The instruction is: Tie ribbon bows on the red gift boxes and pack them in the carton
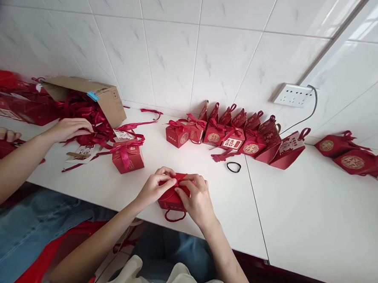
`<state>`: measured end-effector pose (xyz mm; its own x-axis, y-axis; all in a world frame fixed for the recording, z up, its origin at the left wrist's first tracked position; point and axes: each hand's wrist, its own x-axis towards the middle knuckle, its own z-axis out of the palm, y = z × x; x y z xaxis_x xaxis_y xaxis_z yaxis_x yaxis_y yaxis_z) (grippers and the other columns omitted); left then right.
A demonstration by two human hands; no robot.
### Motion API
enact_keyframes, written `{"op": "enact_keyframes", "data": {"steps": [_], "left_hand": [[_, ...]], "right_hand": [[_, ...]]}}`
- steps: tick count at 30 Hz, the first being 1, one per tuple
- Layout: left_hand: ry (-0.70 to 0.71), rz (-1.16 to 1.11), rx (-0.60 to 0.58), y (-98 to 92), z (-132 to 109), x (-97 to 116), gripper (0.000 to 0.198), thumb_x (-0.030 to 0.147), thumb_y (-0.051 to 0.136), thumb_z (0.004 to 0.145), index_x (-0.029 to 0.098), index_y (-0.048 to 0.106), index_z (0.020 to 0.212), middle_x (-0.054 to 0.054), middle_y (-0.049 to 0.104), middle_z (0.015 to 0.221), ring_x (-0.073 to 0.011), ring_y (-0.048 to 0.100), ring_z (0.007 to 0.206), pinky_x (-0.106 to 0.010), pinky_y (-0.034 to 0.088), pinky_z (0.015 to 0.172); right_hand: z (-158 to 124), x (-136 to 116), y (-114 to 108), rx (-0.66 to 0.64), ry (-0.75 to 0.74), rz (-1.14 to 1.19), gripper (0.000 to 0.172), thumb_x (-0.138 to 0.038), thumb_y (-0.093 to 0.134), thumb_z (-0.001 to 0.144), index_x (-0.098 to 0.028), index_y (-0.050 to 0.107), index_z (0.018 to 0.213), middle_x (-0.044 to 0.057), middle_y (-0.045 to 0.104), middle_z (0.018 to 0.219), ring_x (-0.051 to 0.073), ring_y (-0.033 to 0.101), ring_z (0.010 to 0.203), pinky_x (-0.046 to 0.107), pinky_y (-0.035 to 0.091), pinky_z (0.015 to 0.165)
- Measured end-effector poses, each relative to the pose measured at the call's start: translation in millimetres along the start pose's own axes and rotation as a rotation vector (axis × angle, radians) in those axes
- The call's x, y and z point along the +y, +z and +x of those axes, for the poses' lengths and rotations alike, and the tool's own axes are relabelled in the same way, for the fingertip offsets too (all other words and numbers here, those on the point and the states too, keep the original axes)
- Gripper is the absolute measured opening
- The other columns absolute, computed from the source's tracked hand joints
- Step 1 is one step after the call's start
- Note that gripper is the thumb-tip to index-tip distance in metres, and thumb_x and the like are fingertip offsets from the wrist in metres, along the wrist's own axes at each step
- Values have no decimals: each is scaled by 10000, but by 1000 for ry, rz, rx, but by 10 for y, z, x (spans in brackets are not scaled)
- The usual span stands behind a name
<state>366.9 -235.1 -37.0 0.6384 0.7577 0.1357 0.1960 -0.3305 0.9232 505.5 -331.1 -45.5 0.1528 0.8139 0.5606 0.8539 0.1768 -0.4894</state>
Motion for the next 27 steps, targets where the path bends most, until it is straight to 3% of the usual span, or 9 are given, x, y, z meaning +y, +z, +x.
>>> {"op": "enact_keyframes", "data": {"steps": [7, 14, 21, 27], "left_hand": [[-1, 28, -65, -77, 15, 1, 288, 362, 522, 836, 193, 684, 669, -58, 616, 1006, -210, 562, 986, -338, 442, 896], [130, 245, 97, -148, -54, 5, 267, 315, 509, 854, 203, 666, 670, -44, 611, 875, -188, 583, 891, -330, 480, 825], [259, 361, 235, -164, -269, -46, 230, 275, 485, 879, 186, 615, 712, -28, 530, 841, -104, 552, 676, -216, 470, 564], [211, 364, 275, -46, -411, -35, 137, 250, 458, 892, 194, 536, 794, -3, 506, 809, -94, 545, 663, -217, 474, 634]], "right_hand": [[37, 3, 2, -14, -113, -123, 145, -161, 489, 895, -174, 589, 790, 77, 585, 906, 199, 538, 819, 374, 411, 747], [34, 13, -164, -62, -136, -286, 194, -154, 450, 912, -179, 605, 799, 106, 565, 1001, 204, 525, 845, 375, 381, 763], [-14, 58, -294, -116, -136, -469, 247, -132, 400, 926, -176, 606, 797, 123, 562, 1018, 215, 507, 837, 396, 340, 777], [-43, 50, -330, -141, -26, -277, 197, -265, 436, 937, -180, 589, 848, 75, 596, 890, 159, 523, 678, 347, 376, 725]]}}
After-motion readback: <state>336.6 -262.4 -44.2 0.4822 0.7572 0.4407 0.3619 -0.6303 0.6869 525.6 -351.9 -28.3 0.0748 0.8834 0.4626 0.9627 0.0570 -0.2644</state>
